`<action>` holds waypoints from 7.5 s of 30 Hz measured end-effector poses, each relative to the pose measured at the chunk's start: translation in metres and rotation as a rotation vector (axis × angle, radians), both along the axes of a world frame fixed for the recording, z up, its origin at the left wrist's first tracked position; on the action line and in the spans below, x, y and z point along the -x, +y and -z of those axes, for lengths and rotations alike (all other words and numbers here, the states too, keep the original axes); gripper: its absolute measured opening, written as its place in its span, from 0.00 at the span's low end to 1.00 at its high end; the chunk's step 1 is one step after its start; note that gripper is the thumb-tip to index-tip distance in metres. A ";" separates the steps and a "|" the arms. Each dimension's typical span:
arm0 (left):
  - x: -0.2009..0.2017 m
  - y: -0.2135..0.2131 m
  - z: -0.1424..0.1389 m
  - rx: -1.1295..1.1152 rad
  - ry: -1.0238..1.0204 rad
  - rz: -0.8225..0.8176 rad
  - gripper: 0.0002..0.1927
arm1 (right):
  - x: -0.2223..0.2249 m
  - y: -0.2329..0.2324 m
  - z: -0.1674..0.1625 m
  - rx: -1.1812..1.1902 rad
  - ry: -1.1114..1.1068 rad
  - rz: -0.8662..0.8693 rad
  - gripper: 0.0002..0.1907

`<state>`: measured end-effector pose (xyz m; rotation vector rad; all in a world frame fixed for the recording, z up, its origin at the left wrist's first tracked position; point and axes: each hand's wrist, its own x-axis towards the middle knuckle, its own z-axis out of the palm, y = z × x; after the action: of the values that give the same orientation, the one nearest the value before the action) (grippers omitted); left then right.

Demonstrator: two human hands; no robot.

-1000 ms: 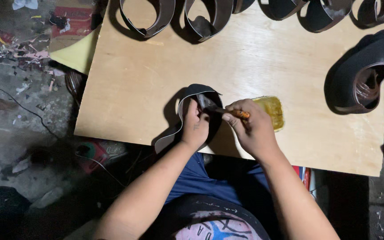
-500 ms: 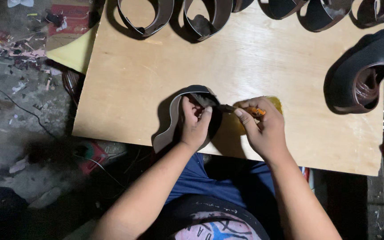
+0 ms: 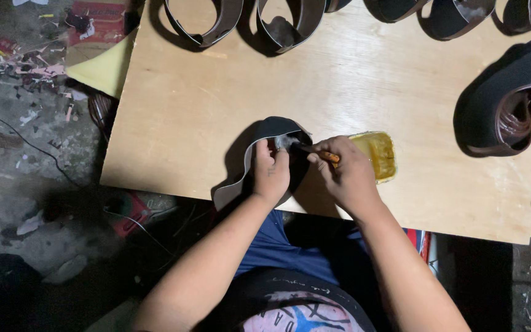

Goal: The person picks up a brown shoe upper component from the work board, holds it open, and uses a brush to spread yellow adhesive from a container onto the inner edge of the component. They then set the coated piece aside with the finished stack and take the next piece, repeating this across the episode.

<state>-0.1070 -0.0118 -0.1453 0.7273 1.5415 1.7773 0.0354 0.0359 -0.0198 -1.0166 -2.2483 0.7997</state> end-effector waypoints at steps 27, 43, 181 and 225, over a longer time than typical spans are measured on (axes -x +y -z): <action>0.007 -0.005 -0.007 -0.096 -0.370 0.166 0.19 | -0.077 -0.003 -0.025 -0.038 0.027 0.290 0.07; 0.004 0.002 -0.001 -0.176 -0.388 0.262 0.11 | -0.054 -0.015 -0.013 0.334 0.319 0.099 0.08; -0.026 -0.130 -0.150 -0.222 0.912 0.200 0.14 | -0.050 -0.032 -0.031 0.508 0.034 0.309 0.07; 0.000 -0.016 -0.055 0.196 0.397 0.082 0.20 | -0.108 0.020 -0.036 0.175 -0.255 0.289 0.18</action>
<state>-0.1068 -0.0274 -0.0902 1.0738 1.8806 1.4542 0.1438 0.0561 0.0165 -1.5623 -2.1898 0.7850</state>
